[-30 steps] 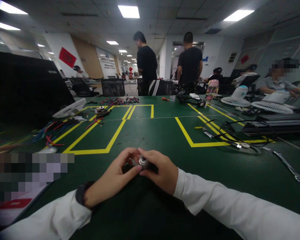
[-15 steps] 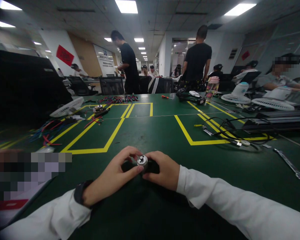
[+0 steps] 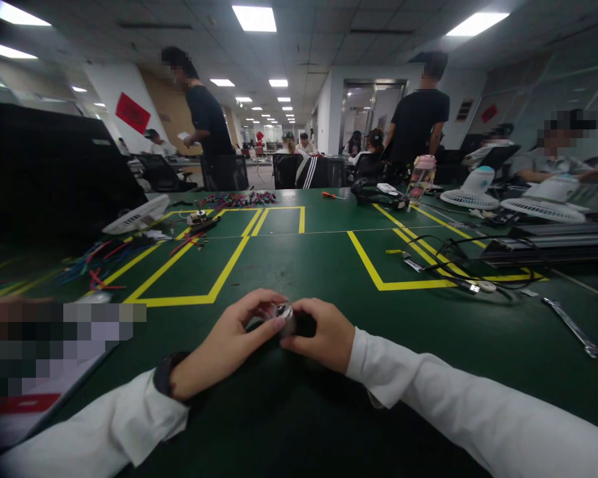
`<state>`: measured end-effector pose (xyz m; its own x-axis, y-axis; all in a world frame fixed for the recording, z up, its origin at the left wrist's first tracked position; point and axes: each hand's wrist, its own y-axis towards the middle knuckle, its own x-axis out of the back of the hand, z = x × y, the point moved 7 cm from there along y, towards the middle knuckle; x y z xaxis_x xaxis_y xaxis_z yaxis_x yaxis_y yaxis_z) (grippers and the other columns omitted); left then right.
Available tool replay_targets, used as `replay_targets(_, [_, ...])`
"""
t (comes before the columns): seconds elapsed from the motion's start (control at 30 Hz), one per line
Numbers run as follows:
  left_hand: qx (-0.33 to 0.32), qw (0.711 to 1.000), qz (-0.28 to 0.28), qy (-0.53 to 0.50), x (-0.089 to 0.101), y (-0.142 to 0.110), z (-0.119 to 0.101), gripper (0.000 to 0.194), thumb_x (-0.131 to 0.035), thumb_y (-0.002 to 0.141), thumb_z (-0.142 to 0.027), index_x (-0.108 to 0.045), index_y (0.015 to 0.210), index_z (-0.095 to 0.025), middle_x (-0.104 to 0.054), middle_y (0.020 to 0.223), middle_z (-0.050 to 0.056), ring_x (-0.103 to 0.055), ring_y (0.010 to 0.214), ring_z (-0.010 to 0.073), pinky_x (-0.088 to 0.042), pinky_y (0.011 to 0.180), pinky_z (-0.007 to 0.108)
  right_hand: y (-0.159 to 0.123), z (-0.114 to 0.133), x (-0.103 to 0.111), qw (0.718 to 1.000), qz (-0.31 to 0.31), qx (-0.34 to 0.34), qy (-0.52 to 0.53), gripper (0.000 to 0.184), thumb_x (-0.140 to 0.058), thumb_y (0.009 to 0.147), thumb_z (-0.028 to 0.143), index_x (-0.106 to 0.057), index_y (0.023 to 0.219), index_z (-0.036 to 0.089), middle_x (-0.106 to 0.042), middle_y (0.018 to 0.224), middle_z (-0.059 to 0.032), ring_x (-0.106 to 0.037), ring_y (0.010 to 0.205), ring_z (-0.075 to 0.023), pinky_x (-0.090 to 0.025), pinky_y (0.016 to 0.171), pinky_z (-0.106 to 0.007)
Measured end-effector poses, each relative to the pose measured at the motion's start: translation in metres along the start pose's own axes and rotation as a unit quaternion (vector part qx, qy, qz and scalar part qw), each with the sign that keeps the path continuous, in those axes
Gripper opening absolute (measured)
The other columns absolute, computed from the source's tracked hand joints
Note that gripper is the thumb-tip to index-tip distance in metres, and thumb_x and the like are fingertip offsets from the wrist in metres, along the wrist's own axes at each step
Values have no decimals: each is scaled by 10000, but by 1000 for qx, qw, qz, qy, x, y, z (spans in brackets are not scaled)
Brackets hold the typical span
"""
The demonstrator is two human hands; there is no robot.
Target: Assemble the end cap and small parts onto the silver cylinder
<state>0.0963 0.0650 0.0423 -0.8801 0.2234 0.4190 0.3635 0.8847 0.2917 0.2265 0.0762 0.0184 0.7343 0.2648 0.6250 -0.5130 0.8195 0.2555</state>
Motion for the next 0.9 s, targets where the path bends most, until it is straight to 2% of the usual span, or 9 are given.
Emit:
replay_targets(0.1, [42, 993, -42, -106, 7, 3, 7, 298, -599, 817, -291, -583, 1099, -196, -640, 1035, 57, -597, 878, 172, -473, 794, 320, -1, 2, 7, 994, -54, -34, 91, 366, -668, 703, 295, -540, 1026, 182, -620, 936, -29, -588, 824, -129, -489, 747, -289])
replay_targets(0.2, [99, 965, -61, -235, 2, 2, 16, 316, -610, 816, -290, -597, 1108, -170, -650, 1075, 77, -613, 933, 186, -470, 846, 332, -4, 4, 20, 977, -138, -58, 151, 385, -653, 721, 299, -473, 1041, 185, -619, 922, -38, -609, 787, -126, -511, 671, -264])
replay_targets(0.27, [141, 931, -46, -334, -10, -2, 19, 345, -604, 826, -285, -582, 1149, -167, -651, 1089, 87, -611, 973, 193, -456, 885, 347, -6, 14, 31, 973, -190, -26, 130, 379, -658, 713, 278, -471, 1030, 189, -604, 906, -35, -606, 768, -121, -513, 639, -250])
replay_targets(0.37, [170, 863, 8, -476, -32, -9, 11, 320, -522, 882, -296, -568, 1167, -158, -630, 1141, 112, -586, 1041, 199, -446, 902, 353, -13, 41, 41, 969, -233, 79, 20, 357, -672, 666, 189, -530, 993, 199, -556, 905, -23, -568, 762, -103, -496, 612, -226])
replay_targets(0.43, [173, 829, 28, -531, -40, -13, 6, 321, -460, 911, -336, -585, 1127, -135, -623, 1154, 133, -580, 1055, 212, -448, 893, 354, -18, 57, 39, 960, -236, 141, -50, 363, -665, 638, 136, -553, 977, 207, -540, 889, -13, -539, 771, -100, -478, 616, -225])
replay_targets(0.5, [183, 804, 45, -565, -46, -16, 4, 352, -418, 925, -362, -590, 1110, -118, -628, 1142, 145, -584, 1052, 220, -448, 886, 354, -22, 65, 34, 955, -223, 174, -87, 377, -656, 640, 127, -551, 990, 215, -546, 884, -8, -528, 792, -106, -470, 637, -238])
replay_targets(0.67, [198, 750, 85, -626, -50, -16, 2, 435, -350, 933, -402, -574, 1133, -86, -652, 1078, 159, -590, 1040, 238, -433, 888, 368, -26, 67, 25, 950, -208, 202, -113, 389, -649, 652, 147, -533, 1014, 231, -559, 953, -17, -528, 873, -135, -479, 718, -286])
replay_targets(0.77, [201, 732, 91, -644, -47, -14, -1, 491, -314, 928, -433, -562, 1142, -67, -653, 1061, 172, -587, 1039, 254, -420, 890, 380, -28, 67, 25, 946, -210, 218, -114, 436, -649, 622, 112, -518, 1022, 227, -569, 961, -16, -530, 884, -139, -477, 750, -298])
replay_targets(0.9, [209, 734, 73, -642, -44, -14, 0, 527, -310, 916, -469, -539, 1152, -58, -642, 1070, 184, -584, 1036, 255, -399, 904, 369, -27, 68, 28, 944, -217, 223, -113, 448, -658, 621, 121, -508, 1032, 218, -578, 967, -21, -536, 899, -141, -475, 770, -302])
